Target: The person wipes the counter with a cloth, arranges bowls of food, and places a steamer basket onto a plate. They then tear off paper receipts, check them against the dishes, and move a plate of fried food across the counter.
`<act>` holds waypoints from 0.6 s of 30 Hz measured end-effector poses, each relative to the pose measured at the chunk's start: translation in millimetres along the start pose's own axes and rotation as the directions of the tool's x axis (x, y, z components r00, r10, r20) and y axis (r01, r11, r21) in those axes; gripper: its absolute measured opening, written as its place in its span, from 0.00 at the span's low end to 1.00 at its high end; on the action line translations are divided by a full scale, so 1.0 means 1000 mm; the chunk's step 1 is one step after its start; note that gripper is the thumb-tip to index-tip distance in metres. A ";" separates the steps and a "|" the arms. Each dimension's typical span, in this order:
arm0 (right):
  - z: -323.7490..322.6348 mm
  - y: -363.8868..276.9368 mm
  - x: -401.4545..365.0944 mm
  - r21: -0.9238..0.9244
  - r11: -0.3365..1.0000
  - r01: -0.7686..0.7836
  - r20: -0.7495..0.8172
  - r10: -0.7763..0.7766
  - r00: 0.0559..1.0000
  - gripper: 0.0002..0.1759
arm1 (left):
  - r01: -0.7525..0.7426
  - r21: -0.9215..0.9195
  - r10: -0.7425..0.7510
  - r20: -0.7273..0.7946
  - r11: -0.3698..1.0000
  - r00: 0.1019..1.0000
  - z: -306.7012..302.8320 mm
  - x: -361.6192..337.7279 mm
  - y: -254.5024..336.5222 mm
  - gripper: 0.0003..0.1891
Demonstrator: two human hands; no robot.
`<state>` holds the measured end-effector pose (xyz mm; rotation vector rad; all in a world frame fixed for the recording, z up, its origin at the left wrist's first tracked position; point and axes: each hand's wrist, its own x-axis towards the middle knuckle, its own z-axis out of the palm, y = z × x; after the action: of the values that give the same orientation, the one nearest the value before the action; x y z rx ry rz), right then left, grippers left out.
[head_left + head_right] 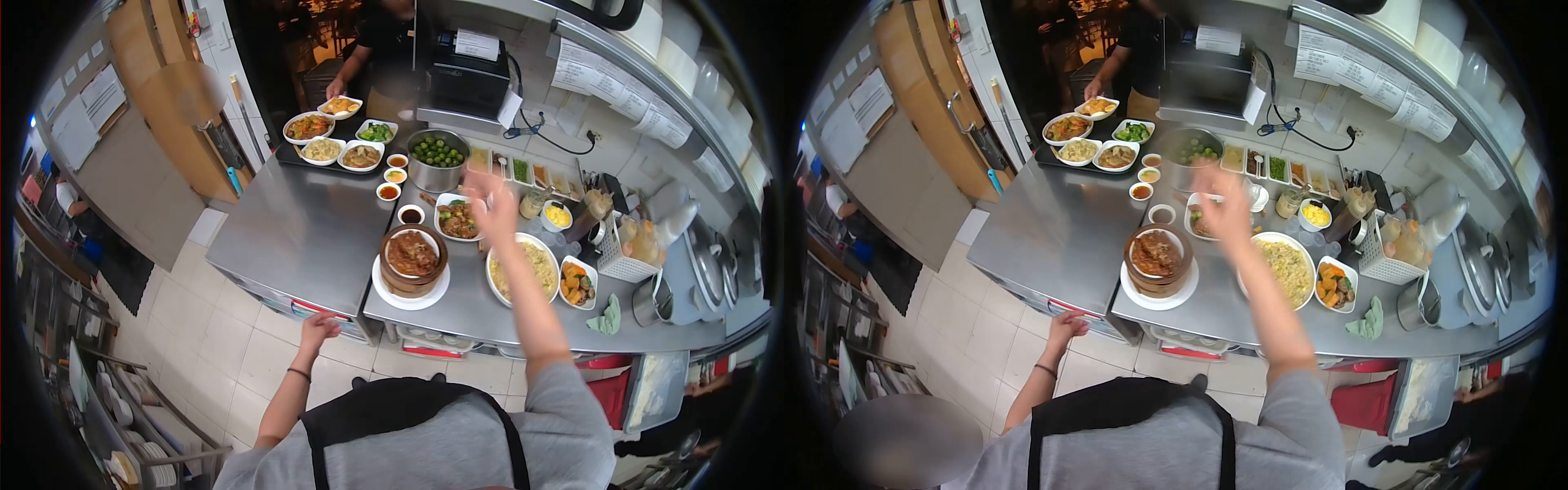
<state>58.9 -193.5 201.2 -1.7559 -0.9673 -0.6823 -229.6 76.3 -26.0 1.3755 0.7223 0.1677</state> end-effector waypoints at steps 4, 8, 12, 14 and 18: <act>0.002 0.043 0.168 -0.266 0.963 0.029 -0.353 -0.126 0.927 0.19 | 0.039 0.103 -0.024 -0.140 0.994 0.990 -0.094 -0.022 0.013 0.07; 0.006 0.082 0.249 -0.282 0.908 -0.310 -0.309 0.220 0.925 0.31 | -0.052 0.031 0.054 -0.069 0.998 0.996 -0.144 -0.015 0.028 0.10; 0.017 0.080 0.257 -0.496 0.767 -0.408 -0.219 0.344 0.913 0.40 | -0.097 0.047 0.100 -0.053 0.994 0.994 -0.135 -0.009 0.053 0.12; 0.017 0.078 0.255 -0.502 0.753 -0.424 -0.220 0.363 0.905 0.40 | -0.108 0.055 0.110 -0.051 0.993 0.993 -0.123 0.002 0.062 0.12; 0.012 0.078 0.255 -0.493 0.764 -0.415 -0.215 0.355 0.910 0.45 | -0.095 0.065 0.095 0.003 0.993 0.995 -0.098 0.023 0.086 0.09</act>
<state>259.0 -121.3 362.3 -2.2882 -0.3153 -0.8107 -240.5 187.9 43.5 1.4734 0.6676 0.2208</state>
